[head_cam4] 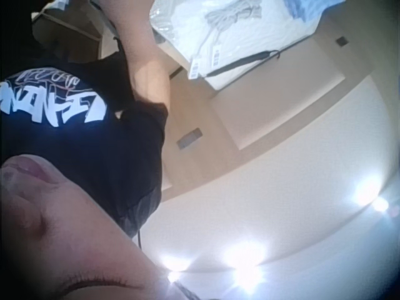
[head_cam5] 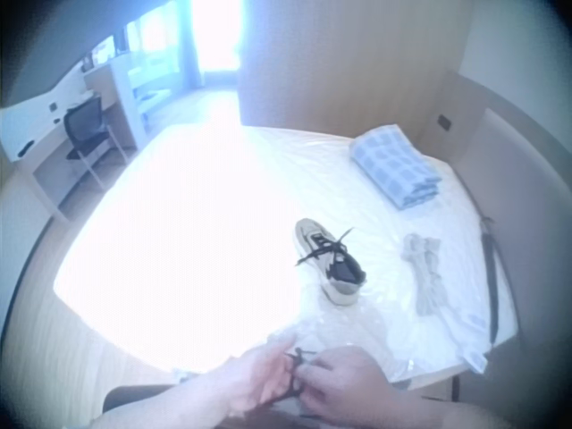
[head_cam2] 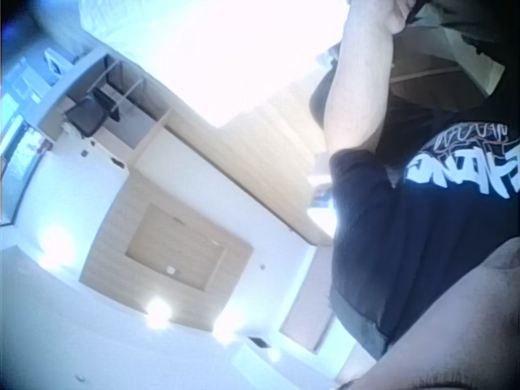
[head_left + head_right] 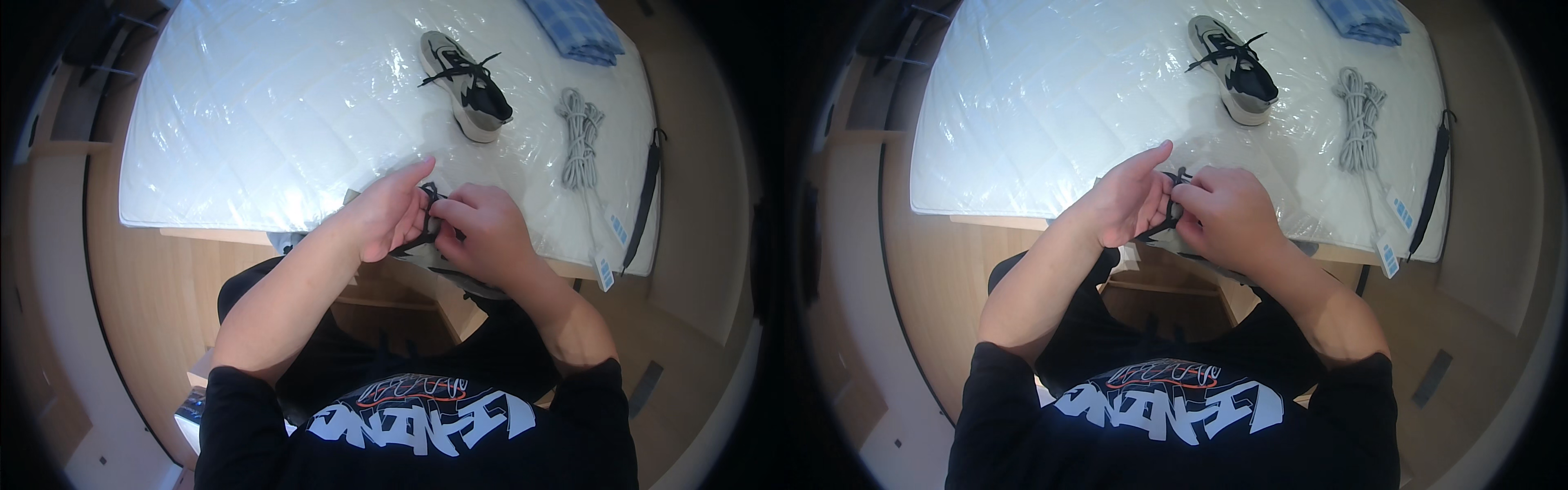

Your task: The person laces a pair of sneakers by threading black shoelaces through the eyelets of one shoe, then the other, and tying them. The shoes are placed on a plastic-covered mattress in a bedroom.

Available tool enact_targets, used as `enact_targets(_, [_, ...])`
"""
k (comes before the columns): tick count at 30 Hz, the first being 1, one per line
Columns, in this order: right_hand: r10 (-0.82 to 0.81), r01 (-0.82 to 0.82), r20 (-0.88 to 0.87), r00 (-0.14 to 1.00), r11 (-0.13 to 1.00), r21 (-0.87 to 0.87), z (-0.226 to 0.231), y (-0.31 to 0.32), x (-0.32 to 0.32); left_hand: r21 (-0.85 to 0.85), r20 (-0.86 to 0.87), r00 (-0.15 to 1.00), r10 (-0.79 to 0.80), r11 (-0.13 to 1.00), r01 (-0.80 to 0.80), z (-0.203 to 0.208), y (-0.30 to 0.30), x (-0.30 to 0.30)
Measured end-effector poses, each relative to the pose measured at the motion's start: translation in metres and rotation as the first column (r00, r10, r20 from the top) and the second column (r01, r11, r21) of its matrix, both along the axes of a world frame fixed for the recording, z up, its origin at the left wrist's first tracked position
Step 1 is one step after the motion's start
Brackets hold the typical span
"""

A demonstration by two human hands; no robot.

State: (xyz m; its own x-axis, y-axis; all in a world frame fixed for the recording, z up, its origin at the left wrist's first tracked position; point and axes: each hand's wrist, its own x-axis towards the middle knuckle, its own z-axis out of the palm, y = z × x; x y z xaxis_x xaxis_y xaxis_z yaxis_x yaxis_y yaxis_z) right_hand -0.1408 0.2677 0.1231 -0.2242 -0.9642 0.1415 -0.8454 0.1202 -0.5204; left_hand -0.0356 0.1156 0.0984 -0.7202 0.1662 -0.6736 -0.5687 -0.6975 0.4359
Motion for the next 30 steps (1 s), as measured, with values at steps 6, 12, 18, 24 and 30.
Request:
enact_targets(6, [-0.131,0.159,0.312,0.941,0.985,-0.067,0.006,0.005,-0.004,-0.053,0.032,0.998,-0.053,0.997,0.054,-0.012,0.005,-0.005])
enact_targets(12, [0.167,0.536,0.700,0.695,0.528,-0.658,0.092,0.049,-0.069,-0.207,0.122,0.988,-0.090,0.972,0.114,-0.014,0.010,-0.007])
enact_targets(18, [-0.124,0.408,0.395,0.910,0.110,-0.906,0.114,0.089,-0.096,-0.339,0.150,0.948,-0.282,0.886,0.317,-0.029,0.014,-0.019])
enact_targets(24, [-0.539,0.594,0.455,0.709,0.804,0.026,0.029,0.084,-0.095,-0.653,0.046,0.785,-0.618,0.576,0.492,-0.035,0.030,-0.035])
enact_targets(30, [0.038,-0.051,0.214,0.976,0.997,0.055,-0.018,0.083,-0.067,-0.501,-0.143,0.745,-0.651,0.697,0.513,-0.019,0.034,-0.056])
